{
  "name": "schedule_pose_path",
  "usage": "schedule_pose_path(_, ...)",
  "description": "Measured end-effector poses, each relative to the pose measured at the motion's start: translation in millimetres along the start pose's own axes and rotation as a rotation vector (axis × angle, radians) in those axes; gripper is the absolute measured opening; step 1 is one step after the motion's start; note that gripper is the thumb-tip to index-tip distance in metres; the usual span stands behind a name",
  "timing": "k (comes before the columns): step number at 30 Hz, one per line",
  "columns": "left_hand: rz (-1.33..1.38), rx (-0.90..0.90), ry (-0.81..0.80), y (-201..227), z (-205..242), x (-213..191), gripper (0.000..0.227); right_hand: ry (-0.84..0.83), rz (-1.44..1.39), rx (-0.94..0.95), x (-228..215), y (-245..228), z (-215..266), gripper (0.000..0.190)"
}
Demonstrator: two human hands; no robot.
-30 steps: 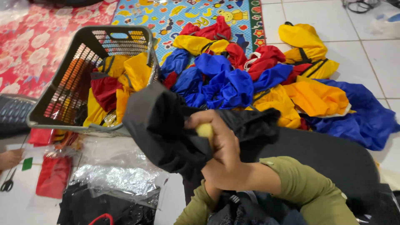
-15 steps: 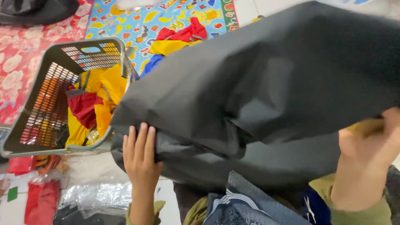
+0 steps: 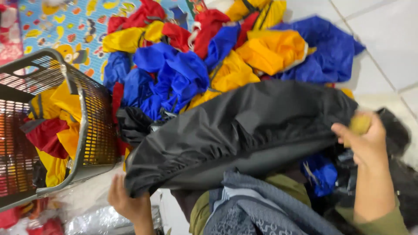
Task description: Folding fabric covers and placing them into plastic bags for packaging while working on the floor.
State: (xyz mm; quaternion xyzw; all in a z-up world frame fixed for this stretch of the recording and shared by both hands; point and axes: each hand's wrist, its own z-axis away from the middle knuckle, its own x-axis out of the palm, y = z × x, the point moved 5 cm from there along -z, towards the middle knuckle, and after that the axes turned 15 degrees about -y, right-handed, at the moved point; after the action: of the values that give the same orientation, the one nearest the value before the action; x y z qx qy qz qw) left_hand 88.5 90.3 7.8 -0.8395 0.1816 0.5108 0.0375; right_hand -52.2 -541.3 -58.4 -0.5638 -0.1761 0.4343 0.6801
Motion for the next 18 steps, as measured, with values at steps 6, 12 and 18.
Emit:
schedule_pose_path(6, 0.634, -0.850, 0.400, -43.7, 28.4, 25.4, 0.050, 0.288, 0.186, -0.712, 9.1, -83.9, 52.5, 0.066)
schedule_pose_path(12, 0.988, -1.278, 0.382, -38.0, 44.0, 58.3, 0.056, -0.038, 1.213, -0.946, 57.9, -87.4, 41.8, 0.035)
schedule_pose_path(18, 0.835, -0.877, 0.398, -51.0, 5.5, 22.1, 0.044, -0.547, 1.137, -0.157, 53.0, -58.5, -12.7, 0.064)
